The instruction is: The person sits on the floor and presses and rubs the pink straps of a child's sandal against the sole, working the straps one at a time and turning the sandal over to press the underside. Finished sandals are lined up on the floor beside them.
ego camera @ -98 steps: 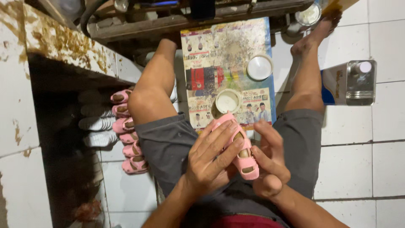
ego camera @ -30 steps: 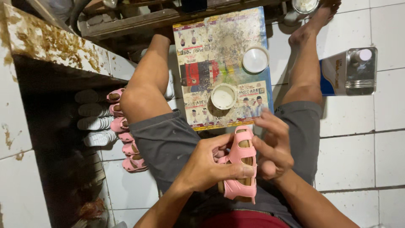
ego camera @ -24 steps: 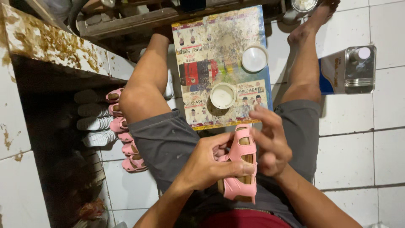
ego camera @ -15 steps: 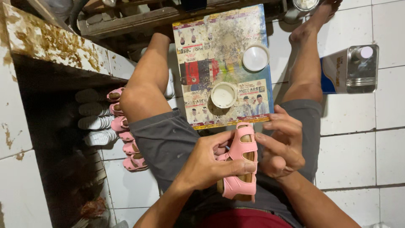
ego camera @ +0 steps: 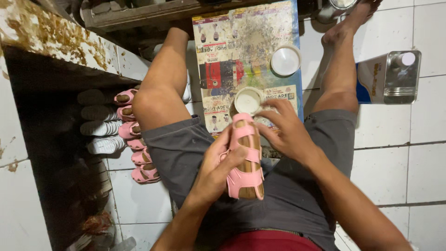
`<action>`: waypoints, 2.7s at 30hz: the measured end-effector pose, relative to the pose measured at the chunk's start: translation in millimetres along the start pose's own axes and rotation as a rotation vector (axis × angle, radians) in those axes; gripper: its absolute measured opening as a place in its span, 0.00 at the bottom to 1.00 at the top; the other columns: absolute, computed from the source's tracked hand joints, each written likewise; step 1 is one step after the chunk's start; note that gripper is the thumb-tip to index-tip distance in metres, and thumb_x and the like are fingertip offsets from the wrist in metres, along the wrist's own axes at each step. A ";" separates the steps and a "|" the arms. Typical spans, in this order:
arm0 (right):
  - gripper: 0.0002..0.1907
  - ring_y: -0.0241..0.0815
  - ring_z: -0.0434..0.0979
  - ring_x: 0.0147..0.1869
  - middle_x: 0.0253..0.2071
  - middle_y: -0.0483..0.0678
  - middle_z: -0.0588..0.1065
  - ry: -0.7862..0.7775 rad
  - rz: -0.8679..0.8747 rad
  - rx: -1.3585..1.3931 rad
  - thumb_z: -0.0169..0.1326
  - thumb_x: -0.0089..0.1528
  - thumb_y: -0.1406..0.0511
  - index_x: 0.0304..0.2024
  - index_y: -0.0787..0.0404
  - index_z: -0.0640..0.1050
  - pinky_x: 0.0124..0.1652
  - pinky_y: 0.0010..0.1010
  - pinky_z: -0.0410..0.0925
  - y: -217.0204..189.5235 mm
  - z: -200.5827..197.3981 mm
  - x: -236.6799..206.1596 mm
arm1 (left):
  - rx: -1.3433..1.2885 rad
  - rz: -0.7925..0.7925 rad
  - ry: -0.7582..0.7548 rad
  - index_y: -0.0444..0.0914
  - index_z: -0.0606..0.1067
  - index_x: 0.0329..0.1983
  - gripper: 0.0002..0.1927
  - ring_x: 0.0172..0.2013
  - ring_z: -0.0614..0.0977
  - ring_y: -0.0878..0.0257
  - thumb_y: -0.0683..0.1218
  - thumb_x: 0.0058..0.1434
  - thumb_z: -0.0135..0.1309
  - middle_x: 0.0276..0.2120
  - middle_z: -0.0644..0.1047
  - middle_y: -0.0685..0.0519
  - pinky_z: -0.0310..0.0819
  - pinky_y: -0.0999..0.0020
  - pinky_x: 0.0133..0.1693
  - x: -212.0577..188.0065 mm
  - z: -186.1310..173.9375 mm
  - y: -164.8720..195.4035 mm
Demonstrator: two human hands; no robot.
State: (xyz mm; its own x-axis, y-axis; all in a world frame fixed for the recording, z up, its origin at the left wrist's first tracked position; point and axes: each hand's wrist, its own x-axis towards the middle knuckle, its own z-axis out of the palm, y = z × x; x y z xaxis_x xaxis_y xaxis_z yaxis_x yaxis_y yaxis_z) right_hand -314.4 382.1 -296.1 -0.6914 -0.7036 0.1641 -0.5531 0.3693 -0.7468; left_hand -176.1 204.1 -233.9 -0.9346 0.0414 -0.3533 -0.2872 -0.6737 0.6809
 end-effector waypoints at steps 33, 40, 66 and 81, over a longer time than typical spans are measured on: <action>0.31 0.60 0.56 0.82 0.74 0.64 0.60 0.403 -0.215 0.554 0.34 0.78 0.47 0.65 0.63 0.73 0.77 0.48 0.53 -42.5 12.8 -42.1 | 0.046 -0.071 -0.098 0.29 0.60 0.75 0.39 0.52 0.77 0.65 0.44 0.63 0.62 0.55 0.74 0.48 0.75 0.69 0.54 -1.7 38.0 16.0; 0.25 0.59 0.63 0.77 0.69 0.59 0.67 0.581 -0.296 0.293 0.36 0.74 0.54 0.61 0.60 0.76 0.76 0.55 0.56 -47.0 9.2 -45.0 | 0.035 -0.051 -0.105 0.29 0.60 0.74 0.38 0.54 0.76 0.66 0.44 0.64 0.60 0.57 0.73 0.49 0.73 0.69 0.56 -0.2 41.1 12.7; 0.32 0.61 0.60 0.77 0.66 0.64 0.66 0.477 -0.236 0.314 0.31 0.76 0.46 0.50 0.60 0.81 0.76 0.51 0.56 -48.2 -0.5 -69.6 | 0.058 0.054 -0.001 0.29 0.65 0.69 0.32 0.47 0.79 0.65 0.50 0.67 0.59 0.50 0.76 0.49 0.77 0.68 0.50 14.8 44.8 3.7; 0.34 0.59 0.61 0.73 0.63 0.64 0.67 0.394 -0.248 0.399 0.36 0.74 0.43 0.50 0.62 0.80 0.73 0.56 0.55 -47.7 -9.5 -70.4 | -0.012 0.005 0.080 0.30 0.71 0.61 0.25 0.44 0.80 0.67 0.52 0.69 0.57 0.46 0.78 0.50 0.77 0.70 0.47 24.6 36.6 -14.5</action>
State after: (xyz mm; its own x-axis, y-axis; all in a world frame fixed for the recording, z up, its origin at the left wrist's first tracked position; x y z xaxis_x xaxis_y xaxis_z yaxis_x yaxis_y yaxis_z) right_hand -243.8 419.7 -265.9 -0.7264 -0.4338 0.5331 -0.5556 -0.0860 -0.8270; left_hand -202.6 241.9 -229.0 -0.9163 -0.0207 -0.4000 -0.2794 -0.6826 0.6752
